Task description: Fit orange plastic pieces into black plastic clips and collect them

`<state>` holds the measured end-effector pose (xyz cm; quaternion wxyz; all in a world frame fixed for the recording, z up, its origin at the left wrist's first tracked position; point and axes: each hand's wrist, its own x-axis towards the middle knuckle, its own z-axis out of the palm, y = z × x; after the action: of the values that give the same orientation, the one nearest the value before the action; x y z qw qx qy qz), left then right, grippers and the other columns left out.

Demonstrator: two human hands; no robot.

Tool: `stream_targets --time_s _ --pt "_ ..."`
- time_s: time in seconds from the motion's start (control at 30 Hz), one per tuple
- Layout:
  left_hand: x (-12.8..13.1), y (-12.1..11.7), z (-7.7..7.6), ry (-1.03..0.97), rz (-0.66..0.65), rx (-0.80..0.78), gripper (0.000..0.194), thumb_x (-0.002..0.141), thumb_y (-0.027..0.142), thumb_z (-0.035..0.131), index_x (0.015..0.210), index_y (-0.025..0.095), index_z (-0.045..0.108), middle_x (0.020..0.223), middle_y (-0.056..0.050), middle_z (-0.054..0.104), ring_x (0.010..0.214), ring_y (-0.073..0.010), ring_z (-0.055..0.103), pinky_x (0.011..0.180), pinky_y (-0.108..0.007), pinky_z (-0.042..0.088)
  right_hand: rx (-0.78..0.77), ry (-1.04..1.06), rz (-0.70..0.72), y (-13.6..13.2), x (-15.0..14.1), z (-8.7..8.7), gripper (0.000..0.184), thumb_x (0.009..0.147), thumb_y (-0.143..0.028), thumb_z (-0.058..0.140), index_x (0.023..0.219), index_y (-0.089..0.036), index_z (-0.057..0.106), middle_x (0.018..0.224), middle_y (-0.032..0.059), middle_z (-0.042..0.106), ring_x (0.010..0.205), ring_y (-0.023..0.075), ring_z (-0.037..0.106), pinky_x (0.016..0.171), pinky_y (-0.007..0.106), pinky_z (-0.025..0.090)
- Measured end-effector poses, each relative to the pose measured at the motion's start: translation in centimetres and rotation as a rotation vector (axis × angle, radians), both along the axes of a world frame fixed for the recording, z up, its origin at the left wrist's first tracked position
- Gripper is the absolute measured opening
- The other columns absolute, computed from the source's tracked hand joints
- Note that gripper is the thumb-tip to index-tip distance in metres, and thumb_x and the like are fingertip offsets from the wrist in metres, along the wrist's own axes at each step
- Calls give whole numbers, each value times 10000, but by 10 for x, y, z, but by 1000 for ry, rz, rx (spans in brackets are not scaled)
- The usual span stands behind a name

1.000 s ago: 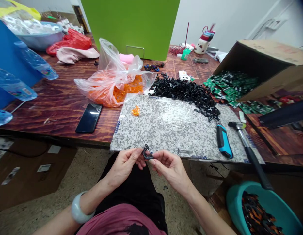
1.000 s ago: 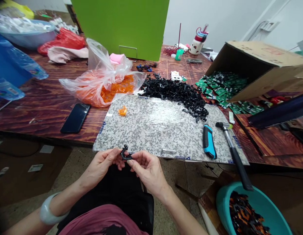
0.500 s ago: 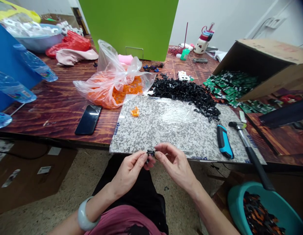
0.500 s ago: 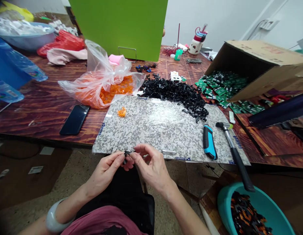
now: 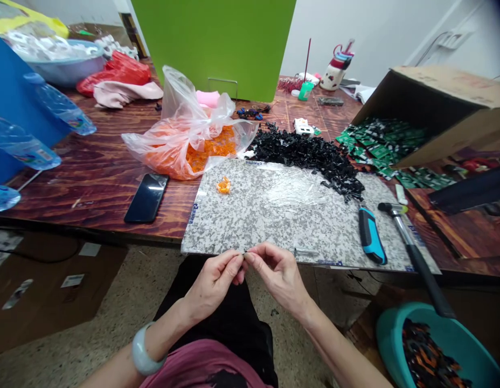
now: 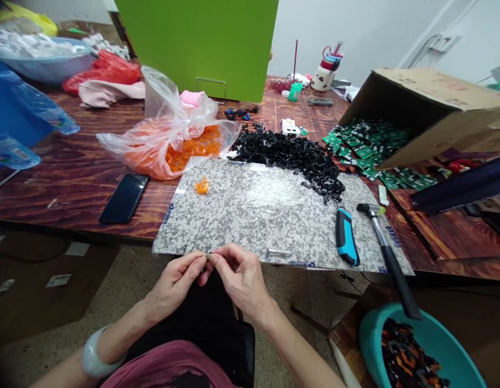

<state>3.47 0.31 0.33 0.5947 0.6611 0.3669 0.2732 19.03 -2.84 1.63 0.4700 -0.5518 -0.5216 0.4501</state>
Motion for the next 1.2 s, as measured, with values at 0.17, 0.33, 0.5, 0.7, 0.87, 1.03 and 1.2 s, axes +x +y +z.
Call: stream_targets --time_s 0.17,0.33,0.5,0.7,0.87,1.03,1.2 --pt "6 1 -6 -179 102 -204 337 937 411 391 745 170 526 654 18 510 596 -118 474 590 -237 409 -60 303 -38 4 -5 -2 186 836 -351 601 755 -185 625 628 -6 640 612 142 615 630 268 497" --pt "5 1 -4 -119 128 -108 341 923 398 432 693 169 536 592 29 474 554 -115 450 557 -233 385 -31 94 -21 7 -1 -2 186 833 -342 607 818 -165 661 743 30 657 696 147 611 651 260 484" --pt "-1 0 -2 -24 114 67 319 942 308 405 682 175 532 555 44 430 514 -106 410 530 -228 339 -10 -11 96 11 -2 7 187 871 -316 550 808 -166 643 701 17 621 655 134 575 622 250 459" --pt "-10 4 -2 21 199 161 295 937 268 414 687 178 542 535 50 437 485 -96 413 518 -223 330 92 -180 148 27 -10 14 261 895 -321 514 715 -168 625 660 10 609 629 122 542 599 235 412" --pt "-14 19 -1 -117 335 -179 328 912 406 452 696 171 529 549 58 410 492 -93 378 494 -215 323 90 -428 314 100 4 13 330 909 -412 469 811 -169 670 668 -7 632 583 107 534 537 207 388" --pt "-22 24 5 -309 418 -477 370 864 496 505 756 145 555 580 53 441 508 -85 403 511 -218 330 78 -695 90 186 6 3 243 878 -324 519 911 -154 690 828 65 695 752 167 603 680 253 415" --pt "-34 29 14 -398 437 -597 349 826 478 576 817 129 584 607 41 486 523 -80 439 533 -217 342 -20 -822 47 218 -13 -9 255 793 -375 592 781 -149 710 768 125 700 762 245 624 670 312 417"
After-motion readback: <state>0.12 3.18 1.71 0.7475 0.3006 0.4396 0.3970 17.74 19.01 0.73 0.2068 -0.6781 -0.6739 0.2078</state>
